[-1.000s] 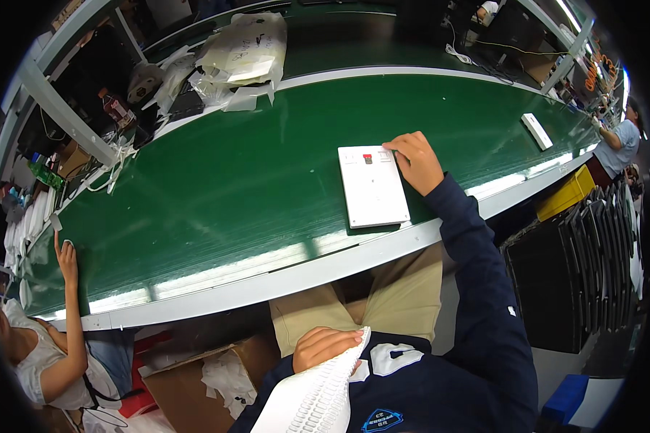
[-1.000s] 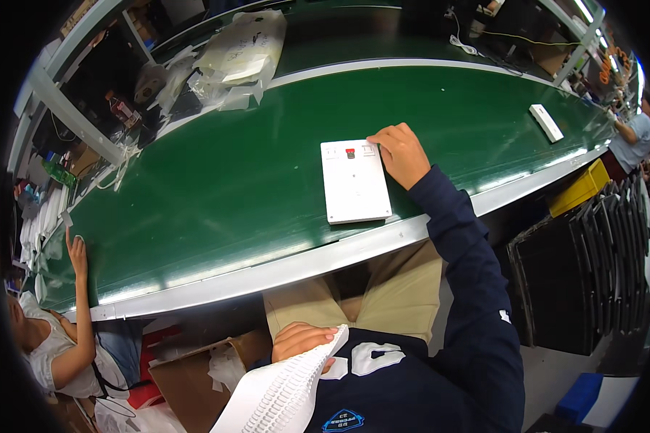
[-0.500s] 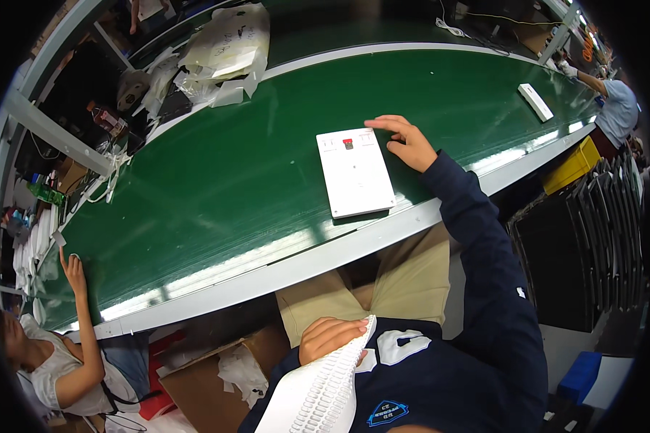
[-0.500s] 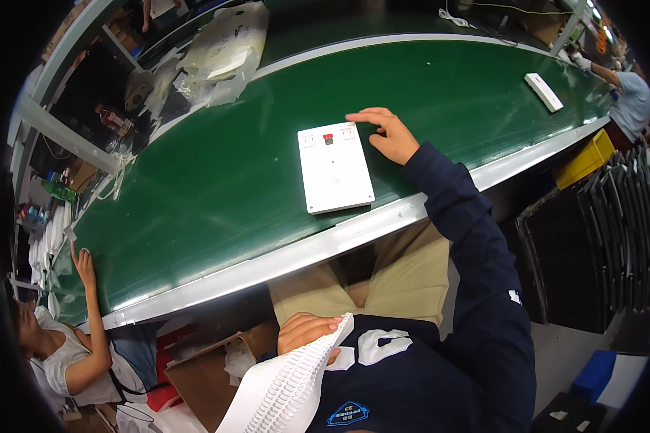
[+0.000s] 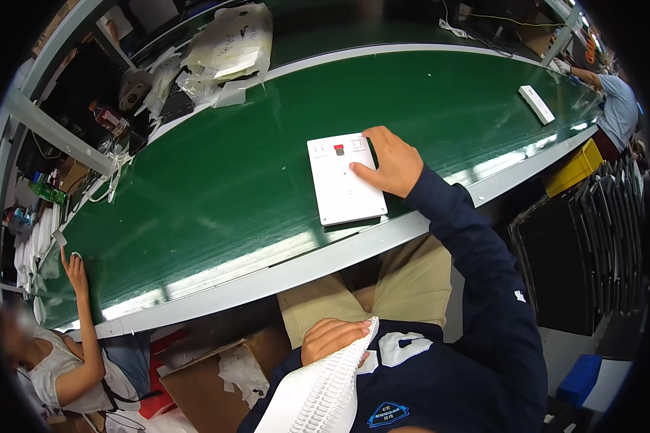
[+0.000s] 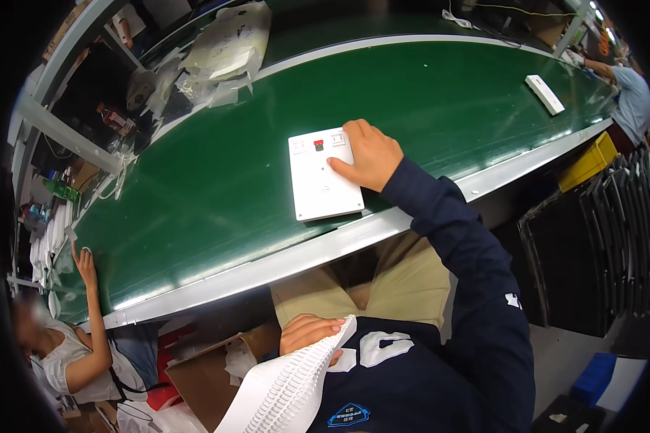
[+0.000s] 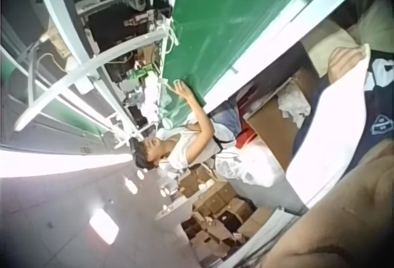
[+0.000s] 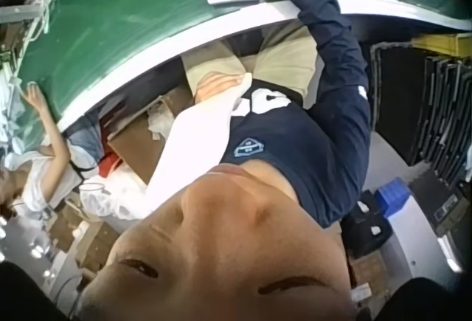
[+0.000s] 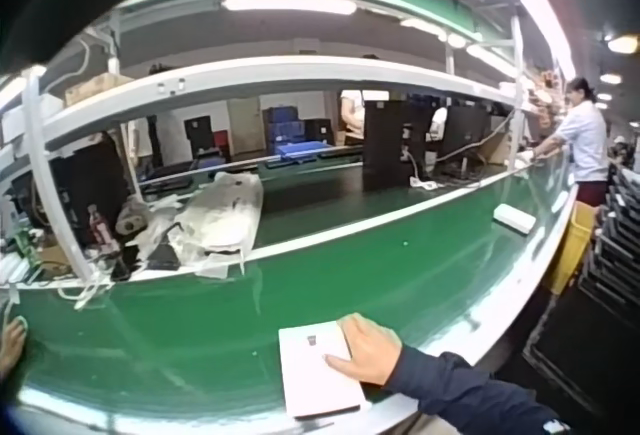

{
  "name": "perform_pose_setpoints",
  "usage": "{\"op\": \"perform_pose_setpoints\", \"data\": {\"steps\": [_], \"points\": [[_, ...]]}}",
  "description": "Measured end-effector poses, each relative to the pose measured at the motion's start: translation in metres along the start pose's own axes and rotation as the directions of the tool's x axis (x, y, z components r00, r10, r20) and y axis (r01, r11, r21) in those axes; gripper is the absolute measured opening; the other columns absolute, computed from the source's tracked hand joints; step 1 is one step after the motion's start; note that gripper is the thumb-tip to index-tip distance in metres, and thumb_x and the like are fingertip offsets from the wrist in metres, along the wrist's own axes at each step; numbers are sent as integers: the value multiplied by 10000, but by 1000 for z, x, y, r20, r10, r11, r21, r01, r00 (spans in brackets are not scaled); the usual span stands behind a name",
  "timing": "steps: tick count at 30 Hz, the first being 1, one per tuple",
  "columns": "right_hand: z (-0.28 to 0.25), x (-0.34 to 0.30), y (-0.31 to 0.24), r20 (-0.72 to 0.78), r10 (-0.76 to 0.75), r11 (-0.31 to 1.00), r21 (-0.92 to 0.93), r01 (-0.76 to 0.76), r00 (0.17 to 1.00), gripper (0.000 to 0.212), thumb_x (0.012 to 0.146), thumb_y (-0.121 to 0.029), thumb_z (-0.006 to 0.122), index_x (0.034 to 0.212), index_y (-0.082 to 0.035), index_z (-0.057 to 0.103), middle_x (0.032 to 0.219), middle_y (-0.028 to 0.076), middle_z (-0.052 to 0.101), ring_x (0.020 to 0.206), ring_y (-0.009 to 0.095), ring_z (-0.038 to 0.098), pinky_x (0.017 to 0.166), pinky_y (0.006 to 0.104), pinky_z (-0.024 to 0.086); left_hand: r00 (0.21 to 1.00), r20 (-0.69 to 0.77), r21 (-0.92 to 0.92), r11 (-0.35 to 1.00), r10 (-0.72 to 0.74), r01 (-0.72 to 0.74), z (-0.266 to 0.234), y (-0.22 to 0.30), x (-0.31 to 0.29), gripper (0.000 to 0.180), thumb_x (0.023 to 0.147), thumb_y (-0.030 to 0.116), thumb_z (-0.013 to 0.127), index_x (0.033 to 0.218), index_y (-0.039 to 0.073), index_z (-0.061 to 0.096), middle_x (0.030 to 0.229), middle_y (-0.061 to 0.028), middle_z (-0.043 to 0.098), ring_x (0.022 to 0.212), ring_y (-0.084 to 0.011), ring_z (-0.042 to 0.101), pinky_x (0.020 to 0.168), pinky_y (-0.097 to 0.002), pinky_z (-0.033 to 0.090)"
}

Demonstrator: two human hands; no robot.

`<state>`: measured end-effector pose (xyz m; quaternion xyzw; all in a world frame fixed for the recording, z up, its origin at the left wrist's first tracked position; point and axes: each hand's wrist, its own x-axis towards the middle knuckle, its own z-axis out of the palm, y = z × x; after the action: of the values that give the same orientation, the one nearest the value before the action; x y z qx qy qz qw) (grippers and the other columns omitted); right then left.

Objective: The person peels small adhesive pads from backing strips by hand and attaches them onto white electronic devices on a conveyor belt.

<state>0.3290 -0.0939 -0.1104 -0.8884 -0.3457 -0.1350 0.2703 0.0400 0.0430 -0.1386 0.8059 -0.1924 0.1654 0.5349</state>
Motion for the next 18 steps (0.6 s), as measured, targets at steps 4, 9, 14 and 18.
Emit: {"op": "perform_pose_setpoints", "data": {"steps": [4, 9, 14, 18], "points": [[11, 0, -6, -3, -87, 990, -114, 86, 996, 455, 810, -339, 632, 1082, 12, 531, 1058, 144, 574, 913, 304, 606, 752, 381, 513, 1000, -7, -6, 1000, 8, -8, 3, -2, 1, 336, 657, 167, 795, 922, 11, 659, 946, -144, 698, 787, -260, 672, 705, -336, 506], [8, 2, -21, 107, -104, 954, -272, 130, 989, 426, 835, -318, 601, 1108, 4, 538, 1121, 124, 566, 908, 287, 598, 769, 374, 508, 999, -25, -21, 999, 35, -35, 3, -1, 1, 337, 663, 166, 793, 928, 10, 656, 943, -147, 698, 781, -261, 672, 699, -335, 506], [20, -4, -20, 37, -111, 969, -220, 116, 993, 506, 837, -350, 577, 1210, -12, 531, 1144, 136, 541, 920, 296, 588, 761, 386, 504, 999, -35, -24, 999, 39, -40, 1, -1, -5, 336, 668, 165, 792, 929, 8, 651, 941, -151, 697, 764, -261, 670, 692, -336, 506], [23, -1, -18, 33, -131, 982, -131, 134, 991, 504, 843, -331, 574, 1245, -31, 522, 1173, 152, 526, 941, 301, 581, 780, 403, 502, 995, -72, -5, 998, 63, -63, 1, 1, -7, 343, 665, 163, 797, 932, 7, 648, 940, -151, 697, 745, -258, 664, 679, -333, 505]]}}
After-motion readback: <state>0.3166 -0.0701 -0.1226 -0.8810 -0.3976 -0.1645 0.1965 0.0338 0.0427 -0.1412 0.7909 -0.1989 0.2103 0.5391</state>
